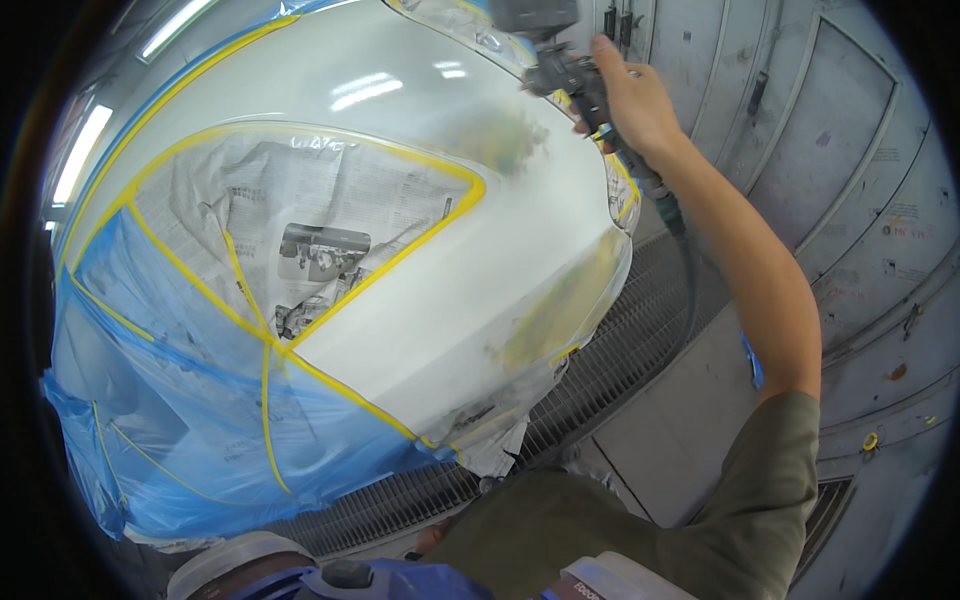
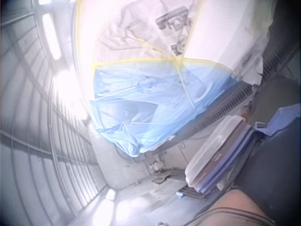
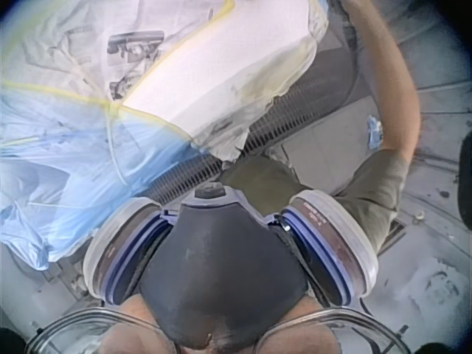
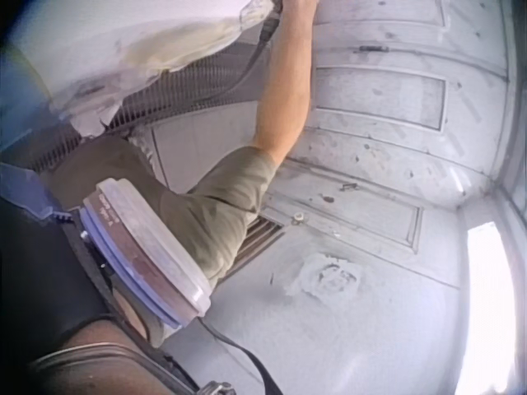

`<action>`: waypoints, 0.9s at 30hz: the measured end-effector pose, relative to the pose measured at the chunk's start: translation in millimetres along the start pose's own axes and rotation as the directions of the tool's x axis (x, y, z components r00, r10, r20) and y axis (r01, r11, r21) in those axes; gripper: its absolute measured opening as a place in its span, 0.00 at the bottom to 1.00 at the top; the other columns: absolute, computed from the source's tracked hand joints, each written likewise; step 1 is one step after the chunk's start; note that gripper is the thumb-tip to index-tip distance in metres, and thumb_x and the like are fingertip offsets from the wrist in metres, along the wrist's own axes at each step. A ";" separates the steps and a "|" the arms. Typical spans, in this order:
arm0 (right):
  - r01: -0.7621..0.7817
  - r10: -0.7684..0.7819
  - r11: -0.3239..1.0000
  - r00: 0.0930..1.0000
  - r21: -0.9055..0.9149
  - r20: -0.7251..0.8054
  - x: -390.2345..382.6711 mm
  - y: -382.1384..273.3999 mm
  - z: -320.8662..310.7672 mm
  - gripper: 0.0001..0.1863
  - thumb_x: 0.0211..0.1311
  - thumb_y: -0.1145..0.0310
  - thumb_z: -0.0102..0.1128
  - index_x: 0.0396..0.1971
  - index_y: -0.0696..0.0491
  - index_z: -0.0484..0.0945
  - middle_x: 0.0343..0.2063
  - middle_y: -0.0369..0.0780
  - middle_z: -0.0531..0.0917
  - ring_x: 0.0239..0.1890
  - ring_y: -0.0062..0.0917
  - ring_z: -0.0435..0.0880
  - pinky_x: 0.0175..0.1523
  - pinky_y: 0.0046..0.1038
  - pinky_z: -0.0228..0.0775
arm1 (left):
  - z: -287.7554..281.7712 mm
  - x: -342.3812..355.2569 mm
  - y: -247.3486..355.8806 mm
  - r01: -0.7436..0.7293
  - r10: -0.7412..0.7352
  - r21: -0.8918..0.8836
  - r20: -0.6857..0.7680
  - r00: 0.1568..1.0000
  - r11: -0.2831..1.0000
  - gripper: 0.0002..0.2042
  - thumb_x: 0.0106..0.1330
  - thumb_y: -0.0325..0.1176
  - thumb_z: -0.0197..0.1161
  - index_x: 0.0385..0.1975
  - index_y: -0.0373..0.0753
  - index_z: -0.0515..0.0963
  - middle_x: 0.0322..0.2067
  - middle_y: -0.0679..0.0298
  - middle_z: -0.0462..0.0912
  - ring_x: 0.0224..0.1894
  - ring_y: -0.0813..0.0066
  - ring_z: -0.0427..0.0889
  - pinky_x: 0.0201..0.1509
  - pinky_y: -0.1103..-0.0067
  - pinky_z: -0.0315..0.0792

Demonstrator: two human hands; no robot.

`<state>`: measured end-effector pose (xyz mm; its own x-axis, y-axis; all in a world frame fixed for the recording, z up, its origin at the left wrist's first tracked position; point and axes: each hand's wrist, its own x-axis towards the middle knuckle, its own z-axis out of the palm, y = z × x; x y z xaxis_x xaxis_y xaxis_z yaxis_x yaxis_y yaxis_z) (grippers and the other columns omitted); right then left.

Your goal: The person uses a sanding tool to smooth the surface of a white car bumper, then switches to a spray gun to apply a coat of white paint. The bumper is masked with blue plastic and yellow tape to protect surrounding areas.

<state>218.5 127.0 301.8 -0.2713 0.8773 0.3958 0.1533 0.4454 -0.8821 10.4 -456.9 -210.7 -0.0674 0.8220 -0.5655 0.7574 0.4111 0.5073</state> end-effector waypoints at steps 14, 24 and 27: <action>-0.138 0.083 0.976 0.951 0.167 0.299 -20.7 25.2 18.1 0.40 0.80 0.35 0.34 0.55 0.59 0.81 0.33 0.46 0.89 0.28 0.26 0.90 0.20 0.23 0.73 | 3.7 -11.3 -0.7 0.060 -0.060 0.032 -0.004 0.998 0.998 0.30 0.67 0.46 0.58 0.71 0.53 0.66 0.28 0.48 0.86 0.33 0.39 0.84 0.36 0.49 0.73; -0.125 0.139 0.983 0.986 0.134 -0.097 27.0 92.0 -61.0 0.38 0.77 0.36 0.41 0.45 0.59 0.83 0.31 0.44 0.89 0.26 0.24 0.88 0.22 0.26 0.72 | 12.3 -3.6 4.1 0.076 -0.077 -0.094 -0.008 0.997 0.993 0.31 0.65 0.49 0.61 0.69 0.53 0.68 0.27 0.47 0.85 0.33 0.39 0.85 0.36 0.48 0.72; -0.080 0.083 0.996 0.986 0.026 -0.142 26.7 98.3 -63.2 0.38 0.78 0.35 0.41 0.48 0.58 0.84 0.30 0.42 0.88 0.26 0.21 0.87 0.21 0.25 0.71 | 11.0 -3.1 5.6 0.115 -0.115 -0.060 0.009 0.993 0.992 0.31 0.65 0.49 0.61 0.69 0.52 0.68 0.28 0.46 0.86 0.34 0.39 0.85 0.37 0.48 0.73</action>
<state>286.3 205.5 241.7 -0.1197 0.9276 0.3540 0.1492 0.3693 -0.9173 22.0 -461.5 -213.3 -0.1482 0.7661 -0.6254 0.7044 0.5256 0.4769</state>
